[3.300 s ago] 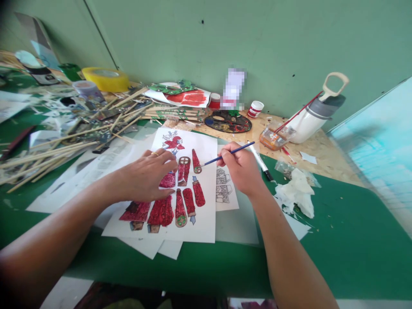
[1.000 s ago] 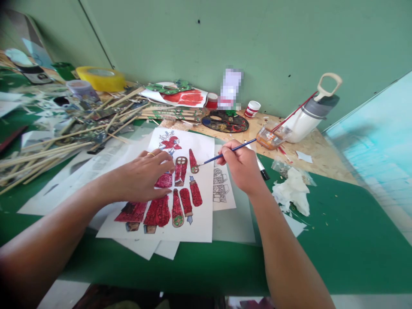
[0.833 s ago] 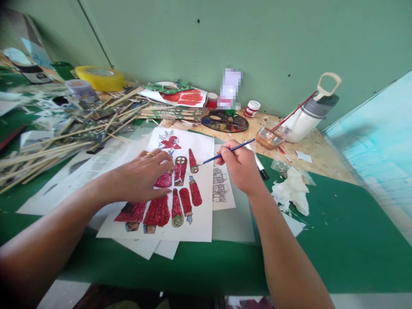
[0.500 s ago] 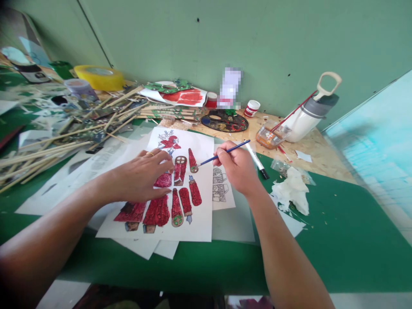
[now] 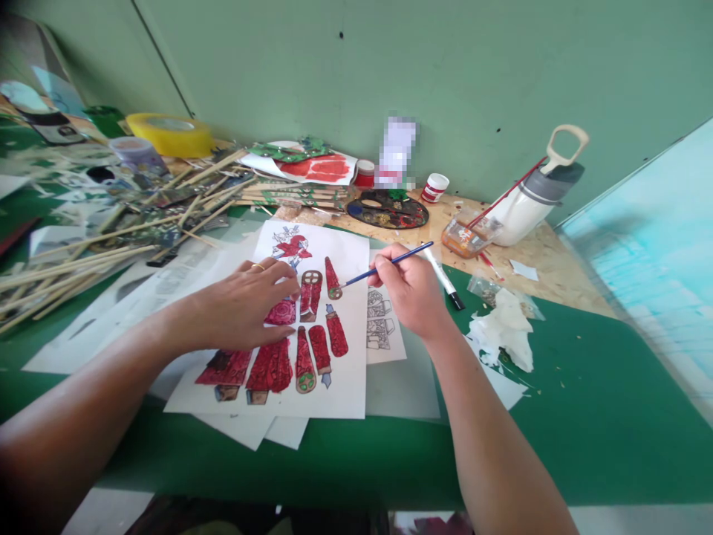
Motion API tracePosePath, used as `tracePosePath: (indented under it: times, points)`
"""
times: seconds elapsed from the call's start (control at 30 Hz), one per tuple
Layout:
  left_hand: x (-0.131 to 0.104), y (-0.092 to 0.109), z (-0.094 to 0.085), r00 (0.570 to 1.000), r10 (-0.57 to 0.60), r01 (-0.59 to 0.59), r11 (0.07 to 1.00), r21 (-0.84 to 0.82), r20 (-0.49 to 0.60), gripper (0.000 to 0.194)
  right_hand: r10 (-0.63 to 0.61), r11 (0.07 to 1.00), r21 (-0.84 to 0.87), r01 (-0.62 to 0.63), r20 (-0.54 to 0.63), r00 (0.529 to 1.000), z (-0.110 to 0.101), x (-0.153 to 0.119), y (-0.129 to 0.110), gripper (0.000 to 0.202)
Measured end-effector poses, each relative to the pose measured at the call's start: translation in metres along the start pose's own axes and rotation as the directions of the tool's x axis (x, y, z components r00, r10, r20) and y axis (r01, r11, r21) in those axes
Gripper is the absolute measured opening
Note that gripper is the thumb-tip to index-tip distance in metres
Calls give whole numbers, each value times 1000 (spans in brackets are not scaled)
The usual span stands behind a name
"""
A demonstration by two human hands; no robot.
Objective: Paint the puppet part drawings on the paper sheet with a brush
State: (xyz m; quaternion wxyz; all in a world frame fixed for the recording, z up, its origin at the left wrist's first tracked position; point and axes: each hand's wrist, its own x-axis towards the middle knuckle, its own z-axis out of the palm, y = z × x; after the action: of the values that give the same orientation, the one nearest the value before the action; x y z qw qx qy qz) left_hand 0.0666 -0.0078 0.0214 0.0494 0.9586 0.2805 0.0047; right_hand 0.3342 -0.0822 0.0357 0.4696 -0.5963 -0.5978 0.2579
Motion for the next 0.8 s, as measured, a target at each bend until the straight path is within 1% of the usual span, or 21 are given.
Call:
tracePosePath:
  times: [0.13,0.4,0.57,0.7,0.8]
  points:
    - [1,1,-2,1000,-9,10,1000,-4,30,40,-8,1000,14,8,-1,1000,-1,0,-1,20]
    - [3,3,-5,998,-31,30,999,23,53,36,1,1000,0,-1,-26,1000,-5,2,1,20]
    - [2,3,-5,999,-26,26,1000,4,36,36,-5,1000,17,5,-16,1000,-3,2,1,19]
    - [1,3,-4,999,-40,41,999,-25,11,34,1,1000,-18,-1,-10,1000,-2,2,1,19]
    - [1,3,-4,999,-39,39,999,-18,11,34,6,999,-38,-7,-11,1000,-3,3,0,19]
